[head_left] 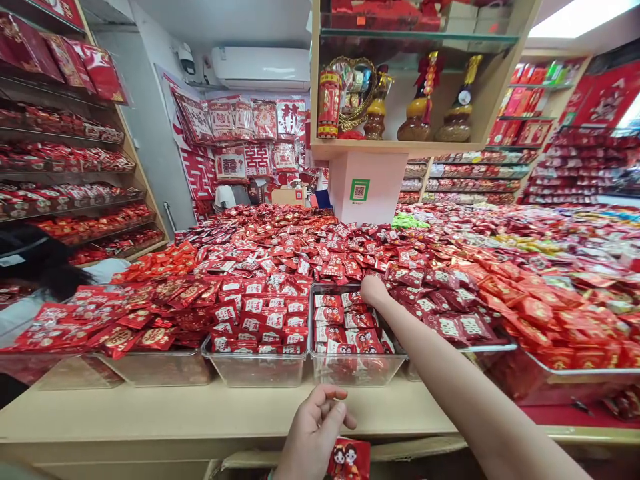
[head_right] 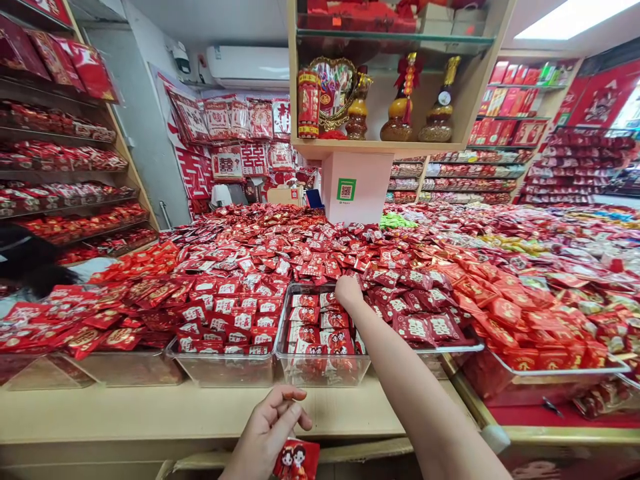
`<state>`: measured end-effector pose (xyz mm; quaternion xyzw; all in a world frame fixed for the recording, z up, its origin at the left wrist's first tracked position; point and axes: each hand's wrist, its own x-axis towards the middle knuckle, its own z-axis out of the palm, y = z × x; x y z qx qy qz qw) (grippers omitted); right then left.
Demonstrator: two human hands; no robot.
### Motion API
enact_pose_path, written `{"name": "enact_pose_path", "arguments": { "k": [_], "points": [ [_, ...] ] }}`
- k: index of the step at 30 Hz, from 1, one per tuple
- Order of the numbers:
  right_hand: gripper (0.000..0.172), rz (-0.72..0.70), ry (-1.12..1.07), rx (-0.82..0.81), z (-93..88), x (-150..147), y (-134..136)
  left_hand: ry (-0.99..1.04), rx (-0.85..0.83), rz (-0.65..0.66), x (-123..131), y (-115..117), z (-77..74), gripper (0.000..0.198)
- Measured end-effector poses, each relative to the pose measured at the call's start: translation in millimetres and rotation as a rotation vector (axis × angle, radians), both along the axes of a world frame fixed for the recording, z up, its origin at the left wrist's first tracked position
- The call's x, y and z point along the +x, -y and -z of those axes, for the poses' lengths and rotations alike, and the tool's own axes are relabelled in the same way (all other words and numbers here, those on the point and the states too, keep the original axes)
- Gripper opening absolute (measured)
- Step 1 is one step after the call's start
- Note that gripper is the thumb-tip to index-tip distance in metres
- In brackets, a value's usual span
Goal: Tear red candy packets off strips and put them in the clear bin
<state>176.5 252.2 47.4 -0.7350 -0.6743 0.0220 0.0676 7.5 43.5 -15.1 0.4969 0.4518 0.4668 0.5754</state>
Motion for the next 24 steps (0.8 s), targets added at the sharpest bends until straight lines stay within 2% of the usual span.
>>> {"name": "enact_pose_path", "arguments": {
  "k": [5,10,19,24],
  "points": [
    [0.029,0.012,0.015,0.030,13.4,1,-1,-0.025,-0.009,0.032,-2,1,-4.5,0.028],
    [0.030,-0.021,0.040,0.049,14.6,2,2,-0.061,0.001,0.096,-5,2,-11.7,0.023],
    [0.022,-0.198,0.104,-0.013,15.1,7,6,-0.065,-0.009,0.118,-4,3,-12.1,0.024],
    [0.023,-0.269,0.133,0.027,16.8,4,13,-0.064,-0.014,0.122,-4,3,-13.9,0.024]
  ]
}}
